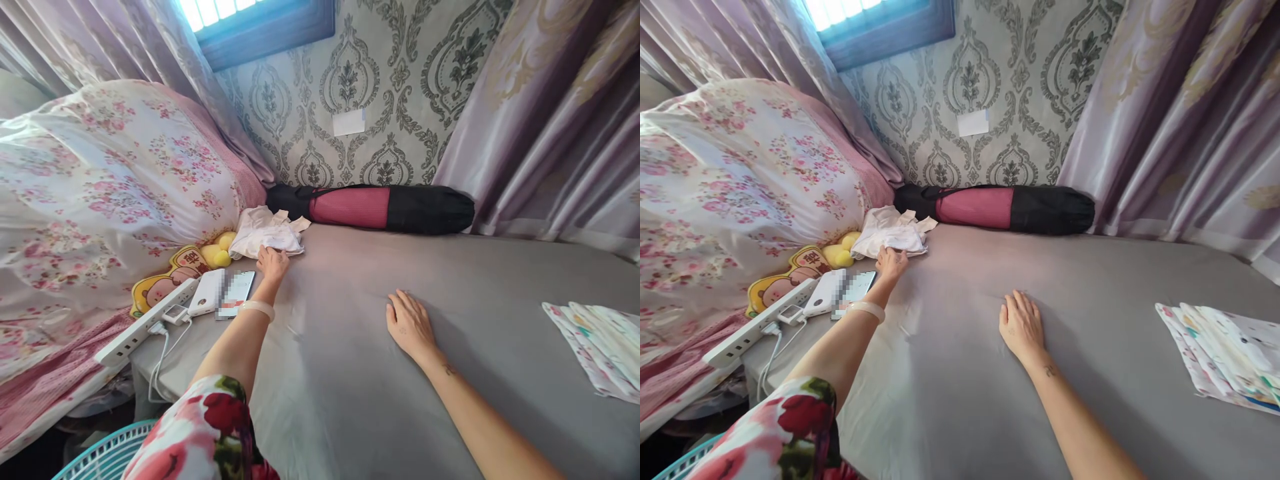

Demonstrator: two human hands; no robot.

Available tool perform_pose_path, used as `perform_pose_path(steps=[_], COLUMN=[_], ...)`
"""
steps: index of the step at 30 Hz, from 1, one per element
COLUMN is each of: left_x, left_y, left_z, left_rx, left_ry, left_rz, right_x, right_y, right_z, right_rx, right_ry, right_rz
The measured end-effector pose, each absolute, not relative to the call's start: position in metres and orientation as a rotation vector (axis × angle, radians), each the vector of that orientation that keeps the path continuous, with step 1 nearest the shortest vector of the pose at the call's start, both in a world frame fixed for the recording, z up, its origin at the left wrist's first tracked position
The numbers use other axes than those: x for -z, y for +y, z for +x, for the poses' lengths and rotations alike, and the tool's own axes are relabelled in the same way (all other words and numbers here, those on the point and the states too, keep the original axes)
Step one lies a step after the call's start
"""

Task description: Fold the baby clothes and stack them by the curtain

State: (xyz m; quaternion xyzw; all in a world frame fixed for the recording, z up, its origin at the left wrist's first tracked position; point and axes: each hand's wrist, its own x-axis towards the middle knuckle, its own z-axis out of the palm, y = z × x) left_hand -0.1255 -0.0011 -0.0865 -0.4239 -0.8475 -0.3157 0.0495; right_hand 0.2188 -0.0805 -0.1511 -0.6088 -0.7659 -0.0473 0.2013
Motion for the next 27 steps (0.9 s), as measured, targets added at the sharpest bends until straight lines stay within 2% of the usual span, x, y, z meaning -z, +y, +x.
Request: perform_pose_path(steps=[7, 16, 20, 23, 27], left_x=[0.074, 0.072, 0.075, 0.071, 0.056], left_y=[-0.001, -0.013, -0.019, -0.031, -0.053], left_z=[-0.096, -0.030, 0.007, 0.033, 0.053], left_rx=[1.587, 2.047, 2.163, 2.392, 2.662], left_ry=[-2.352, -2.182, -2.178, -2.143, -1.799], left_rz=[-1.351, -1.406, -1.690, -1.991, -2.670], right_x=[0.150, 0.151, 0.150, 0.147, 0.142], right_y=[-0.080, -0.079, -0.080, -0.079, -0.079], right_z=[0.220, 0.222, 0.223, 0.223, 0.224], right_rx=[0.113, 0.146, 0.060, -0.020, -0.119], right_ry=[-2.147, -2.153, -2.083, -2.018, -1.948], right_rz=[-1.678, -1.629, -1.598, -1.614, -1.609])
